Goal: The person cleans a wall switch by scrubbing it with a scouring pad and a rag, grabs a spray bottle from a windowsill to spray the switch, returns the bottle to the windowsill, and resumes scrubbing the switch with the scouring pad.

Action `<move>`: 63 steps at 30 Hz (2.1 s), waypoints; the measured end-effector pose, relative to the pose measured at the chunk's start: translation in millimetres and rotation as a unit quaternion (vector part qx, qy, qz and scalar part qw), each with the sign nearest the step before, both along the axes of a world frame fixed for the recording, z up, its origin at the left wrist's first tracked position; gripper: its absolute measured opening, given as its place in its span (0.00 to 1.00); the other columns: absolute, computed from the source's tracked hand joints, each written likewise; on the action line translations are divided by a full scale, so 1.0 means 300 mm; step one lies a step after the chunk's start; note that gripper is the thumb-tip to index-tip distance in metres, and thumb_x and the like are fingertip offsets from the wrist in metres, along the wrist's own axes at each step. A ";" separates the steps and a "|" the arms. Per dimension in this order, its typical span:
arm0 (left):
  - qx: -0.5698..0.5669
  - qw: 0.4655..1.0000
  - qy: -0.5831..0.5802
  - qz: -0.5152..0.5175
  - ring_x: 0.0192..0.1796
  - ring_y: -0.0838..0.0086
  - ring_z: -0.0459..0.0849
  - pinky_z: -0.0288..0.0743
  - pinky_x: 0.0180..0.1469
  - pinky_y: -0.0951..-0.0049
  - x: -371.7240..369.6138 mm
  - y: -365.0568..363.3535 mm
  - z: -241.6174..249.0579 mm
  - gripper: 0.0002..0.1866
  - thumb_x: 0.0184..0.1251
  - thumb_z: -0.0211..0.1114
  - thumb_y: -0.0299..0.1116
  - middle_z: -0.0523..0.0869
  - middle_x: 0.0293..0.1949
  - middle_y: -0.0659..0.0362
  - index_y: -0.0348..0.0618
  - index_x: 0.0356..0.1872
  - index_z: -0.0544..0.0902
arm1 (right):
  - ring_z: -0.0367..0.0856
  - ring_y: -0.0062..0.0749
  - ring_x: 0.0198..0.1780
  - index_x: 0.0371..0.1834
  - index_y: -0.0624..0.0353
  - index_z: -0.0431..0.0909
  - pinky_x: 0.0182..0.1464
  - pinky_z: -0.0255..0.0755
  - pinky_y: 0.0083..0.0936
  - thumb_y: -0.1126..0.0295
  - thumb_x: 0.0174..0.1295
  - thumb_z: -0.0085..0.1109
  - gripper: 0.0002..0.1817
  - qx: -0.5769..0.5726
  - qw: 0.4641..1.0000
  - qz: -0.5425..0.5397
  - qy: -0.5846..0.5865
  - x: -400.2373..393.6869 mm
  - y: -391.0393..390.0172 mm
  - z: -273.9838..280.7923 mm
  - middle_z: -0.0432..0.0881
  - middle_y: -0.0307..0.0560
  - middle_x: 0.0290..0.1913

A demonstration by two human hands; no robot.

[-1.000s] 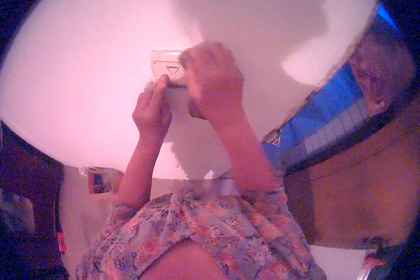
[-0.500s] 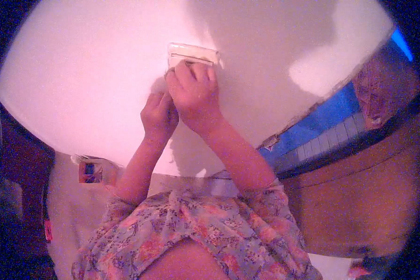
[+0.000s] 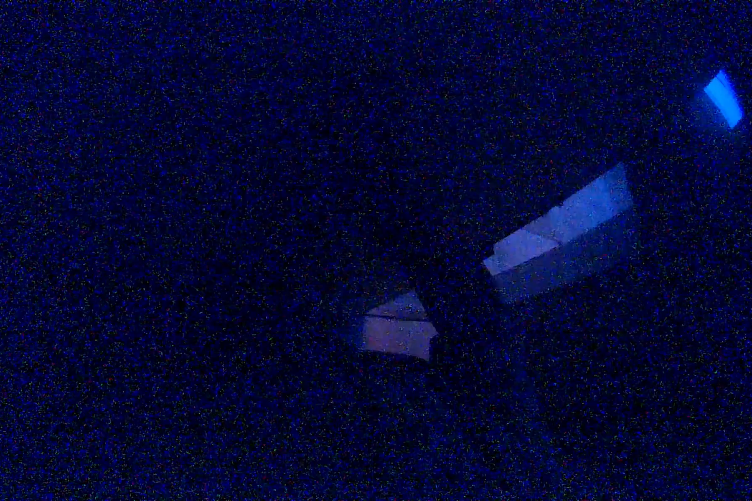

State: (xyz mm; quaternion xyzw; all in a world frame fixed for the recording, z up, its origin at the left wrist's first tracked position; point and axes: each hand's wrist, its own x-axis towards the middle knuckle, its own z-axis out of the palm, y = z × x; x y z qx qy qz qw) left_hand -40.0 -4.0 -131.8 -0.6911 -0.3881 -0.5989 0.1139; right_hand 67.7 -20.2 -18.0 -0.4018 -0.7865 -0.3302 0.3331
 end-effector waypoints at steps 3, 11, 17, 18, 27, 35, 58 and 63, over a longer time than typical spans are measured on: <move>0.009 1.000 0.006 -0.001 0.23 0.68 0.73 0.71 0.23 0.71 0.040 -0.006 0.012 0.27 0.43 0.54 0.21 0.72 0.19 0.60 0.52 0.51 0.78 | 0.72 0.40 0.38 0.35 0.58 0.75 0.42 0.66 0.37 0.69 0.46 0.53 0.12 0.004 1.000 0.012 0.016 0.085 -0.017 -0.037 0.74 0.44 0.35; 0.025 0.999 0.023 0.005 0.22 0.69 0.73 0.71 0.23 0.71 0.199 -0.026 0.042 0.28 0.44 0.54 0.21 0.72 0.19 0.61 0.54 0.51 0.78 | 0.73 0.43 0.38 0.39 0.57 0.74 0.38 0.71 0.37 0.71 0.45 0.57 0.14 -0.028 0.998 0.032 0.047 0.299 -0.070 -0.120 0.73 0.45 0.36; -0.027 0.999 0.032 -0.023 0.24 0.66 0.74 0.71 0.25 0.66 0.077 -0.018 0.086 0.31 0.43 0.57 0.19 0.71 0.19 0.58 0.54 0.55 0.75 | 0.73 0.43 0.36 0.39 0.56 0.74 0.35 0.72 0.34 0.75 0.43 0.59 0.16 -0.011 0.996 0.018 0.089 0.166 -0.047 -0.122 0.72 0.45 0.35; -0.028 0.999 0.033 -0.024 0.24 0.66 0.74 0.71 0.25 0.66 0.044 -0.011 0.102 0.31 0.43 0.57 0.19 0.71 0.19 0.58 0.54 0.55 0.75 | 0.73 0.43 0.36 0.39 0.56 0.74 0.35 0.72 0.34 0.74 0.43 0.59 0.16 -0.003 0.995 0.017 0.094 0.137 -0.032 -0.116 0.72 0.45 0.36; -0.198 0.940 -0.158 -0.227 0.28 0.68 0.77 0.72 0.31 0.72 -0.097 -0.068 0.076 0.15 0.54 0.58 0.24 0.79 0.25 0.55 0.40 0.45 0.77 | 0.74 0.43 0.35 0.35 0.59 0.73 0.37 0.70 0.32 0.76 0.48 0.58 0.09 -0.151 0.953 0.097 0.244 0.013 -0.065 -0.113 0.73 0.49 0.33; -0.323 0.834 -0.293 -0.337 0.30 0.83 0.73 0.69 0.33 0.81 -0.037 -0.137 0.169 0.10 0.61 0.59 0.31 0.78 0.28 0.63 0.37 0.40 0.77 | 0.73 0.30 0.32 0.32 0.61 0.73 0.37 0.68 0.25 0.72 0.51 0.60 0.08 -0.286 0.819 0.160 0.471 0.067 -0.123 -0.128 0.74 0.45 0.30; -0.085 0.944 -0.296 -0.115 0.32 0.74 0.74 0.69 0.35 0.75 -0.105 -0.003 0.153 0.04 0.55 0.59 0.22 0.75 0.31 0.57 0.37 0.32 0.76 | 0.78 0.46 0.33 0.43 0.54 0.74 0.33 0.73 0.34 0.68 0.52 0.59 0.14 -0.099 0.972 0.047 0.207 -0.041 -0.032 -0.246 0.77 0.50 0.33; -0.089 0.940 -0.308 -0.119 0.32 0.72 0.74 0.69 0.35 0.73 -0.100 0.014 0.158 0.04 0.55 0.59 0.21 0.76 0.31 0.57 0.37 0.32 0.76 | 0.80 0.46 0.33 0.39 0.55 0.75 0.33 0.73 0.35 0.68 0.55 0.56 0.09 -0.179 0.905 0.094 0.374 -0.048 -0.021 -0.260 0.80 0.51 0.32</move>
